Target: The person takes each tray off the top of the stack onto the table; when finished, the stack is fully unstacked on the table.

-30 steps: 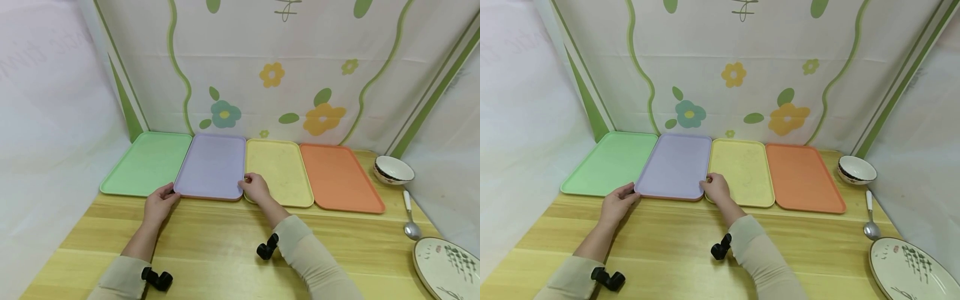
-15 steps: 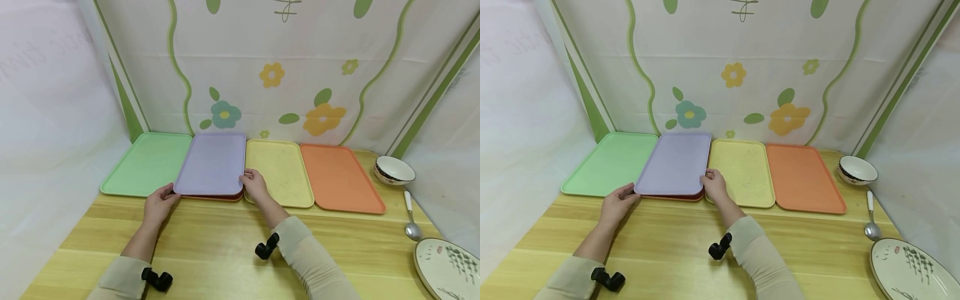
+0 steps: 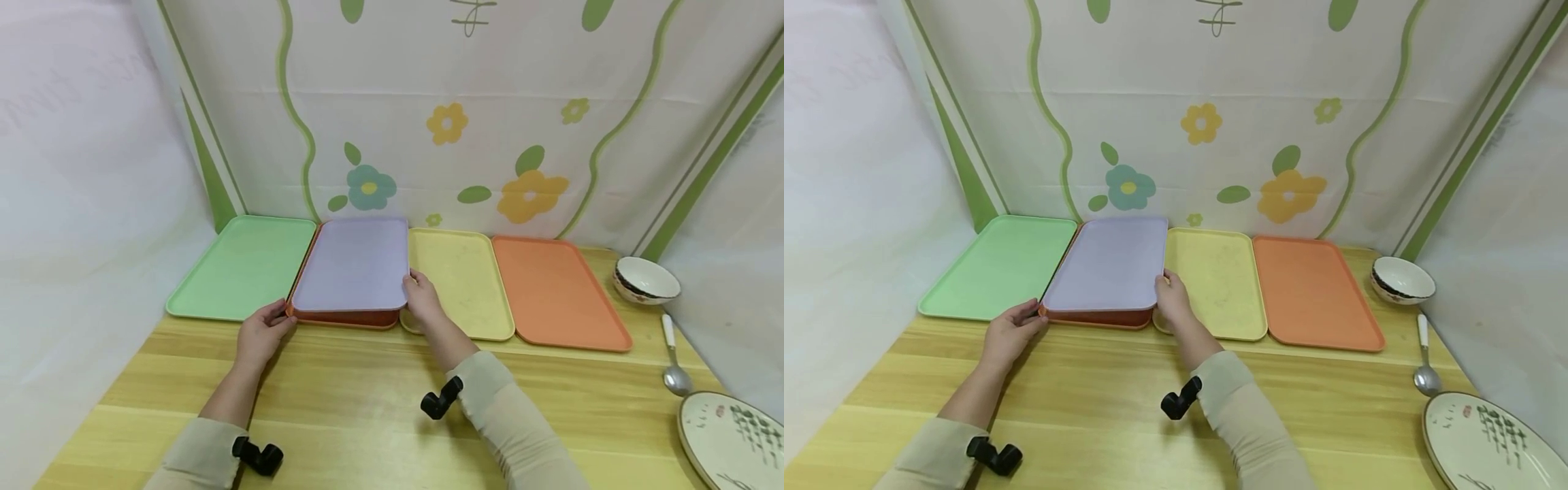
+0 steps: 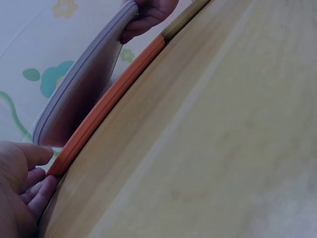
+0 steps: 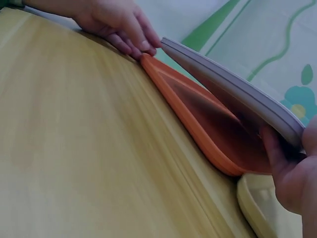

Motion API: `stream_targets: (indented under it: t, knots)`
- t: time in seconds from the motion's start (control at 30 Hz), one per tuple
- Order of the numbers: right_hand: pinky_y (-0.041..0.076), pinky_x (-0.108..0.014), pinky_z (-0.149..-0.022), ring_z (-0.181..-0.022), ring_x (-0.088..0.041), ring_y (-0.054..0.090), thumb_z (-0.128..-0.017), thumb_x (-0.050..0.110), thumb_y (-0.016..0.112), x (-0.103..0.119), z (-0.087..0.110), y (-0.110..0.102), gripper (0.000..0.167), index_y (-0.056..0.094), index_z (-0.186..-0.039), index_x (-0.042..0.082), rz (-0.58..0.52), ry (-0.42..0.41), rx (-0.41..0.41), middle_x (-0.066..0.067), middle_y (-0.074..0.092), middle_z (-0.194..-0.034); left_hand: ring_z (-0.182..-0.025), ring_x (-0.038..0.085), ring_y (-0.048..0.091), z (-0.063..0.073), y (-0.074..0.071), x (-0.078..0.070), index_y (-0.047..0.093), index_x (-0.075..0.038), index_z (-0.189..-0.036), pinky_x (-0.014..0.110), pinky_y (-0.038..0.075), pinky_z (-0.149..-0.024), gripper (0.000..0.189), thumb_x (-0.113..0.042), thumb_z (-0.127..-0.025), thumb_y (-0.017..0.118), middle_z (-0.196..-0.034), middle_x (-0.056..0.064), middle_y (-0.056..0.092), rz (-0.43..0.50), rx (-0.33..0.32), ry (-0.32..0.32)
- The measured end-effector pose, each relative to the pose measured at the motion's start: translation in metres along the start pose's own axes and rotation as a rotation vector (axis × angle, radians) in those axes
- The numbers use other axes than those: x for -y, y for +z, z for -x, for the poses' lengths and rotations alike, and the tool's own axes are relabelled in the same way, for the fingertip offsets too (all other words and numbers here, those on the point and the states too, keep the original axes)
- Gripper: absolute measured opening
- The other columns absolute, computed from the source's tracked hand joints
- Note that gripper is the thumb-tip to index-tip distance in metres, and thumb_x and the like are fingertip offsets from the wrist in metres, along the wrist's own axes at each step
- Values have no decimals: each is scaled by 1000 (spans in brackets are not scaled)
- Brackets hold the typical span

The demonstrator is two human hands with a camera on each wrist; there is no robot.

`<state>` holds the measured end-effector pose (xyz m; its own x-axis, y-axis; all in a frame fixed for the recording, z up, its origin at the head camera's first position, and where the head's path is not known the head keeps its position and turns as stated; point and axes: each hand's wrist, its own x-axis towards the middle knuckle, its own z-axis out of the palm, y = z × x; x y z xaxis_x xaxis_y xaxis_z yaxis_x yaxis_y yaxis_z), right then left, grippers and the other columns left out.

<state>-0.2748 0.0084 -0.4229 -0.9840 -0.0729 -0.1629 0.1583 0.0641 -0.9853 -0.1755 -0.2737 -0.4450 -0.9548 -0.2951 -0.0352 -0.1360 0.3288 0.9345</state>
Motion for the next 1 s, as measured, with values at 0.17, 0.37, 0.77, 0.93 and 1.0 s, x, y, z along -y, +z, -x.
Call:
stream_targets:
  t: [0.17,0.37,0.77,0.93,1.0]
  knots:
    - [52,-43,-99,-117,-34,57,-105,18,36,4,-1,-24,48,35,-147,-5,-61,-25,29,-29,52,-136,-89,-15,55,1,0,1,50,3,-140,1,45,-75,52,-9,-92,66,-139,23,55,-13,3,4]
    - [53,-27,-83,-112,-28,56,-106,17,33,18,0,-63,47,34,-149,-2,-35,-55,43,-28,49,-139,-107,14,65,0,0,2,51,2,-140,3,47,-74,50,-9,-93,65,-137,23,57,-67,9,12]
    - [52,-21,-76,-94,-8,55,-107,21,29,34,8,-125,50,28,-154,2,34,-83,48,-24,45,-138,-109,31,61,2,1,0,55,-3,-138,8,47,-68,46,-13,-94,64,-135,21,59,-153,-13,8]
    - [52,-19,-74,-88,-2,56,-107,24,29,38,12,-149,52,24,-155,4,58,-87,62,-20,45,-135,-110,30,63,2,1,0,54,-2,-138,7,46,-69,47,-12,-94,64,-134,22,60,-146,-4,16]
    - [53,-18,-73,-86,0,57,-107,25,30,40,14,-159,53,23,-155,4,53,-92,71,-12,49,-127,-105,22,65,3,0,0,54,-1,-138,7,47,-69,47,-13,-94,65,-134,23,60,-142,-1,18]
